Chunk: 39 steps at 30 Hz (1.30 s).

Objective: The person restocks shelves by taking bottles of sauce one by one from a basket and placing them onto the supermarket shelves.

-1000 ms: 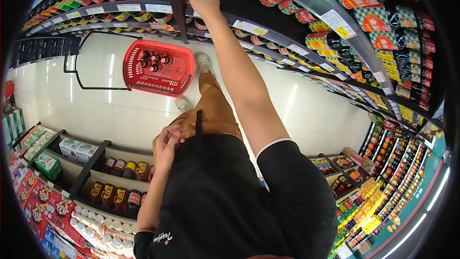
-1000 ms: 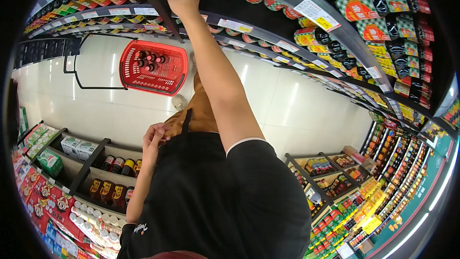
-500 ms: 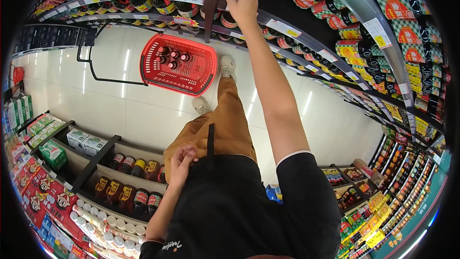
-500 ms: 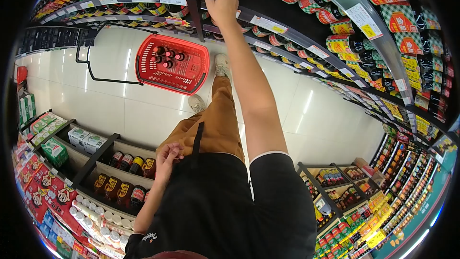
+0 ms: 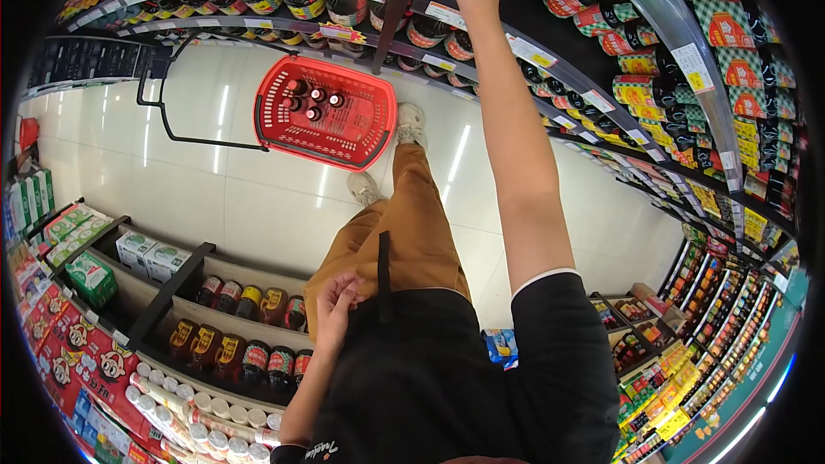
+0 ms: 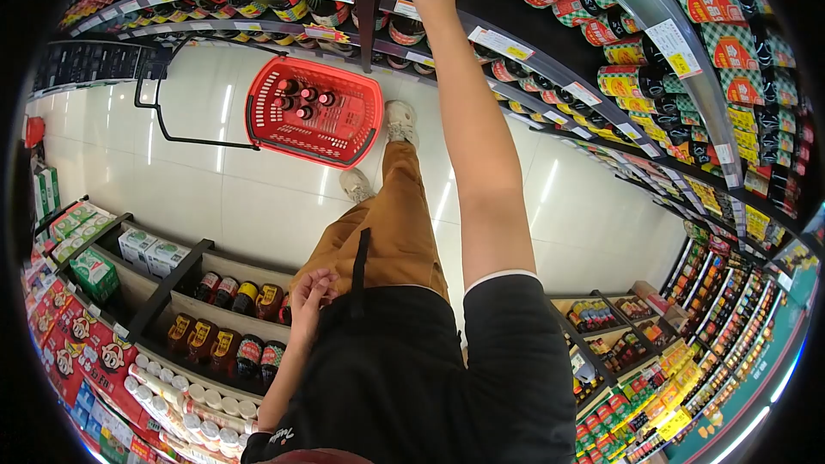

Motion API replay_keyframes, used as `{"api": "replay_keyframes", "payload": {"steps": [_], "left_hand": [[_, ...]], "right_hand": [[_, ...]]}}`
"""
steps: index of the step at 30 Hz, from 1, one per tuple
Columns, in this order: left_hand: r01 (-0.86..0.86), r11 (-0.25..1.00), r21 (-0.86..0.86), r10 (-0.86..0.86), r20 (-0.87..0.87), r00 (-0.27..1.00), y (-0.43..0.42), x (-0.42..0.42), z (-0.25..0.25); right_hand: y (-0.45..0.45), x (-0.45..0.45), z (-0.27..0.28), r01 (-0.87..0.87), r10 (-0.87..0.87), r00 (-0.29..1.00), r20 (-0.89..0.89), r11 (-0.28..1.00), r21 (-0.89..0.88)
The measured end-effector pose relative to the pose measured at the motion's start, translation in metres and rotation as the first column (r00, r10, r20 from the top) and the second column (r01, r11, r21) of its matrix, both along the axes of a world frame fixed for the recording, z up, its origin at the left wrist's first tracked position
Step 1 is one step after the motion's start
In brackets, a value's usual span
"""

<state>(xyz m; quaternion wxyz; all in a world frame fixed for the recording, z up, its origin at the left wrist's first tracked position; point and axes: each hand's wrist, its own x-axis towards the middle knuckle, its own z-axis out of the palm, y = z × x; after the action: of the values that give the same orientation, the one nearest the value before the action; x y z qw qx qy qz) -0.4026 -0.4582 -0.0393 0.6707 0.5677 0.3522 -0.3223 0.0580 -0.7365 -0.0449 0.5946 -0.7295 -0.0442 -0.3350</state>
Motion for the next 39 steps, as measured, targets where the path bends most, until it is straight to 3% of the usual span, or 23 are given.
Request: {"api": "replay_keyframes", "payload": {"steps": [3,4,5,11,13,14,15,22,32,35,39], "left_hand": [[-0.008,1.000,-0.003,0.008,-0.002,1.000,0.002,-0.003,-0.005],[-0.013,1.000,-0.006,0.013,-0.007,1.000,0.002,-0.005,-0.006],[-0.007,1.000,-0.006,0.007,-0.011,1.000,0.003,-0.006,-0.006],[0.002,1.000,-0.011,-0.003,-0.051,0.999,0.008,-0.019,-0.016],[-0.027,0.999,-0.020,0.025,-0.094,0.995,0.011,-0.023,-0.012],[0.003,1.000,-0.020,-0.005,-0.107,0.994,0.014,-0.025,-0.011],[0.024,0.999,-0.021,-0.027,-0.122,0.992,0.018,-0.028,-0.010],[0.161,0.987,-0.008,-0.160,-0.134,0.978,0.021,-0.022,-0.015],[0.100,0.995,-0.031,-0.104,-0.149,0.983,0.016,0.002,-0.013],[0.088,0.995,-0.039,-0.092,-0.141,0.986,0.018,0.006,-0.015],[0.078,0.997,-0.028,-0.081,-0.132,0.988,0.015,0.013,-0.013]], "right_hand": [[-0.002,0.016,0.016,-0.077,0.051,0.982,-0.181,0.988,-0.136],[0.007,0.019,0.013,-0.101,0.101,0.992,-0.074,0.995,0.009],[0.007,0.018,0.011,-0.066,0.064,0.989,-0.137,0.998,-0.009],[0.038,0.011,0.005,0.124,-0.133,0.990,0.038,0.976,0.178],[0.031,0.013,-0.003,0.162,-0.160,0.986,-0.046,0.986,0.041],[0.032,0.021,-0.017,0.298,-0.301,0.953,-0.037,0.952,-0.078],[0.033,0.024,-0.020,0.311,-0.314,0.948,-0.042,0.948,-0.065],[0.032,0.023,-0.020,0.311,-0.312,0.950,0.008,0.947,-0.074],[0.026,0.029,-0.022,0.282,-0.279,0.959,0.052,0.955,-0.089],[0.022,0.028,-0.017,0.198,-0.197,0.980,0.018,0.977,-0.077],[0.023,0.037,-0.028,0.300,-0.288,0.951,0.116,0.949,-0.097]]}}
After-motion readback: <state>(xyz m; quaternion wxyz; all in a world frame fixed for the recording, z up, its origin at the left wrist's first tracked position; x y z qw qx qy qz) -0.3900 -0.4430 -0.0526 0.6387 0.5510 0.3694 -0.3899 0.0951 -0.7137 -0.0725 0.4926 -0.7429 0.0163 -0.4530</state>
